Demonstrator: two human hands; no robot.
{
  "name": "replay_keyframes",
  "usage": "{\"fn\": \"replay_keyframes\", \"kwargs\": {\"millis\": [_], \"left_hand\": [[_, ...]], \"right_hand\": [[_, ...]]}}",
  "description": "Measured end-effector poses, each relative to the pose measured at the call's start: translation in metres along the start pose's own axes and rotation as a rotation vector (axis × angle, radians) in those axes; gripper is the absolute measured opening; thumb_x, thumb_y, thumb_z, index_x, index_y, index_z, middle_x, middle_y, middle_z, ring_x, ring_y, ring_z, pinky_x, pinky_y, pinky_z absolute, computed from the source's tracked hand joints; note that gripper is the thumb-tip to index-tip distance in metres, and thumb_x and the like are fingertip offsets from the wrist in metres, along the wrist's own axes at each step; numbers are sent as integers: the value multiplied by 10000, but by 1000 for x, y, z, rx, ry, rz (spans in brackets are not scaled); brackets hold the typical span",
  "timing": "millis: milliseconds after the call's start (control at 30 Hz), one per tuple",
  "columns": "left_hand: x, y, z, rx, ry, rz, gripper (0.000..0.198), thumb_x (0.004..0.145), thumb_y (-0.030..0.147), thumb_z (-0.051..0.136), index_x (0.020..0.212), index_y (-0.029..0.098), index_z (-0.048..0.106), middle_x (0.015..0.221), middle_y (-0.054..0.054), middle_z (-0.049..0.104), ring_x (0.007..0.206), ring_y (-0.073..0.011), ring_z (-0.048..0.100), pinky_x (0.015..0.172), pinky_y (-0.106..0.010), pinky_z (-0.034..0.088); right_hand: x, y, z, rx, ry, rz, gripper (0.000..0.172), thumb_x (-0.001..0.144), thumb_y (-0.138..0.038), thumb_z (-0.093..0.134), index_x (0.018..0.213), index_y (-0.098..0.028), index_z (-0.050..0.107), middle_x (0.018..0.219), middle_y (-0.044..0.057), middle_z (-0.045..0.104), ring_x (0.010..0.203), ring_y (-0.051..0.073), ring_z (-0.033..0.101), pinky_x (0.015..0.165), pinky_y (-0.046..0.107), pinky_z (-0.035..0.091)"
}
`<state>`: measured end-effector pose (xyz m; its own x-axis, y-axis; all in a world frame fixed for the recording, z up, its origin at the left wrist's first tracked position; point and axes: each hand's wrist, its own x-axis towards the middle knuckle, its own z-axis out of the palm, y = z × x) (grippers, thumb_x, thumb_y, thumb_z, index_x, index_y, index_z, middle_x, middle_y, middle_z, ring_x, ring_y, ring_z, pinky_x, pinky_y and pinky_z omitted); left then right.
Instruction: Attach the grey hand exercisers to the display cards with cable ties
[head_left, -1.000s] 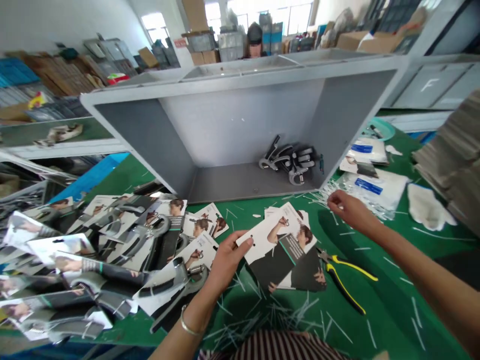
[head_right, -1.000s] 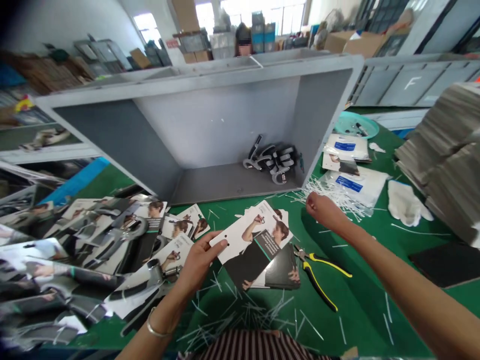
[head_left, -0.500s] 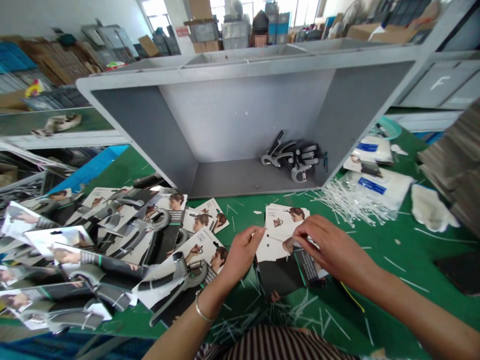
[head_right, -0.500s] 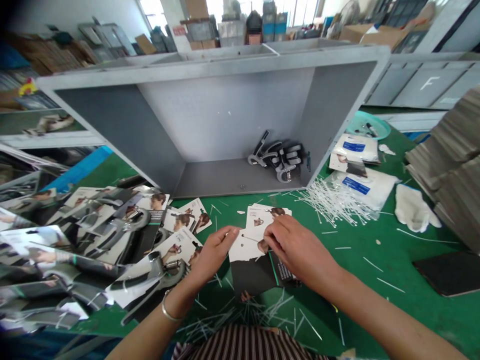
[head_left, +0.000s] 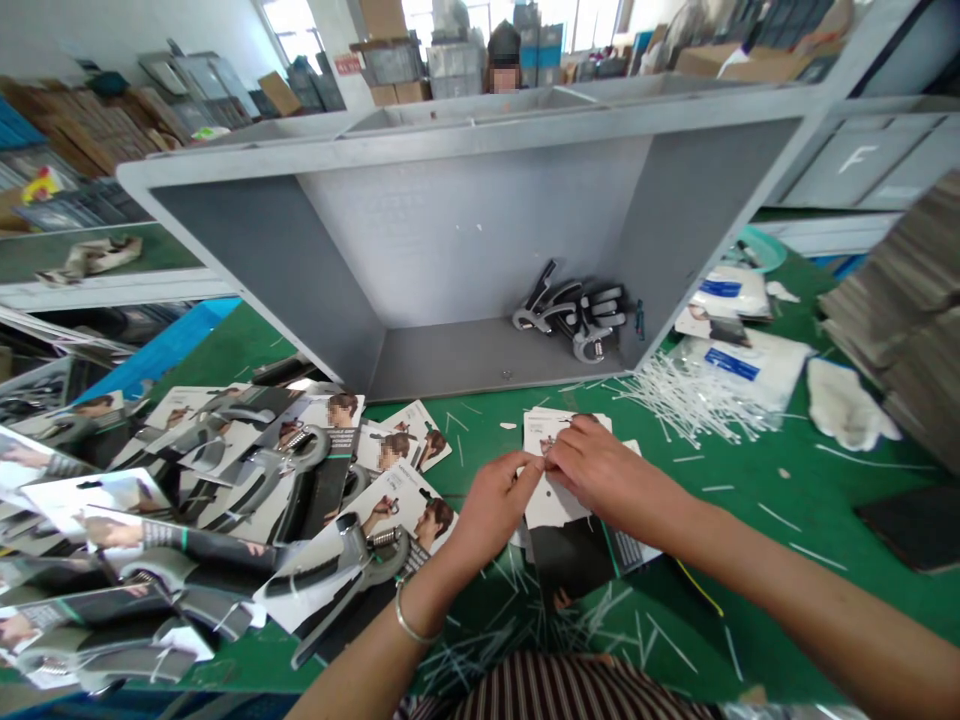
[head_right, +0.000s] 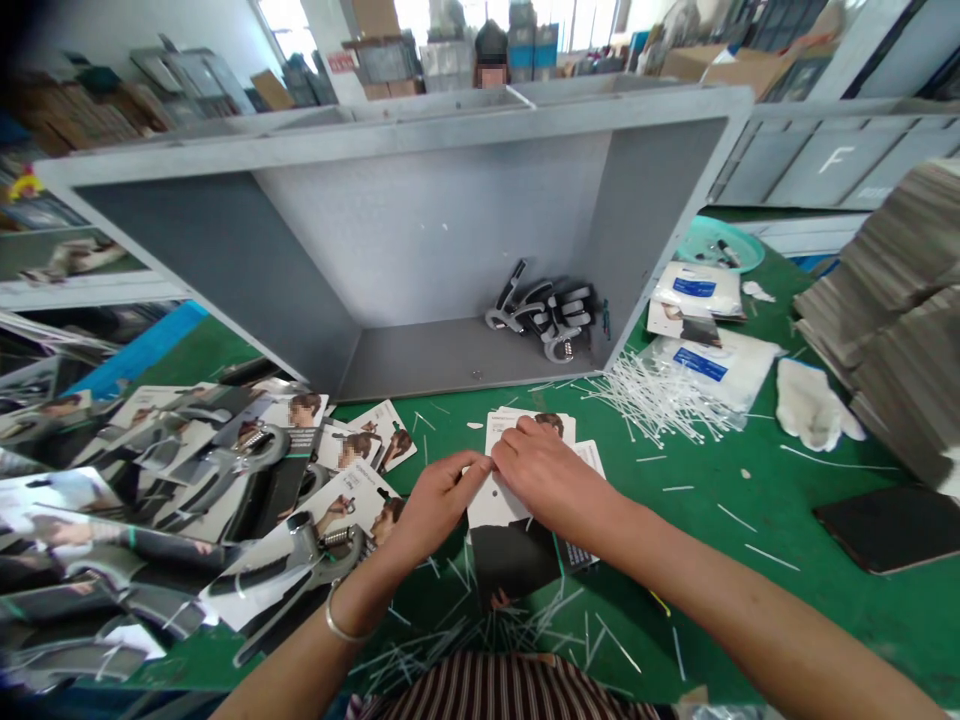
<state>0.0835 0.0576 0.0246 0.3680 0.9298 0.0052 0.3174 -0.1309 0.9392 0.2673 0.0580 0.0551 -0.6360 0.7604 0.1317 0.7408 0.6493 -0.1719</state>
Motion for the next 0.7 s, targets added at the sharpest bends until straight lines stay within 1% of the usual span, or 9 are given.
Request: {"fn": "replay_keyframes", "kwargs": {"millis": [67,133,200,267,367,467,533,600,700], "left_hand": [[-1,3,-3,-7,-81,-60,343,933,392,484,792,182,715,681,1,644,667,-159,559,600,-227,381],[-7,2,-7,-70,-211,-153,396,915,464,505,741,169,703,604,11,603,575,-142,518,534,-227,349],[-17,-6,-9,-215,-346,-252,473,907,541,486,735,157,703,594,1,609,524,-134,513,509,-234,358],[-29,-18,-8,-408,-438,-363,548,913,600,424,776,147,701,607,-25,637,482,-140,533,477,-247,387],[-47,-41,-5,-530,-441,-473,484,898,590,474,855,152,675,569,-18,620,421,-130,534,391,-217,348],[-57,-57,-1,-443,-381,-428,317,851,473,631,916,164,669,573,28,596,430,-85,506,397,-166,302],[-62,-64,1,-446,-351,-371,265,824,408,685,920,162,669,624,30,615,493,-82,523,469,-167,369],[-71,-67,3,-507,-346,-335,235,804,351,717,928,159,662,705,15,651,598,-105,576,605,-206,459],[-90,-70,7,-580,-344,-355,195,800,301,724,922,161,664,768,-2,684,685,-130,615,725,-253,484]], "right_hand": [[-3,0,0,141,-55,0,101,953,-168,530,881,-151,598,917,108,618,921,254,541,832,395,448],[-15,-3,2,331,-128,18,114,973,-211,517,885,-166,574,915,78,600,872,211,548,784,337,457],[-33,-9,6,497,-190,35,105,987,-234,501,913,-183,556,920,51,586,850,180,554,761,299,454],[-49,-15,11,586,-214,78,91,989,-226,495,919,-194,543,922,36,574,852,166,553,763,284,446],[-61,-21,19,612,-216,155,106,983,-200,498,882,-196,530,905,25,558,840,160,543,748,276,429],[-58,-23,24,633,-215,168,128,976,-199,512,850,-193,534,881,20,558,819,156,535,726,265,419],[-55,-22,28,671,-196,167,124,971,-212,528,851,-190,550,881,19,568,820,156,540,731,263,419],[-56,-21,32,747,-172,177,75,960,-224,557,898,-193,584,912,20,591,852,157,559,759,265,425],[-64,-20,41,886,-136,236,60,943,-238,590,972,-208,633,949,19,623,876,156,587,789,272,438]]}}
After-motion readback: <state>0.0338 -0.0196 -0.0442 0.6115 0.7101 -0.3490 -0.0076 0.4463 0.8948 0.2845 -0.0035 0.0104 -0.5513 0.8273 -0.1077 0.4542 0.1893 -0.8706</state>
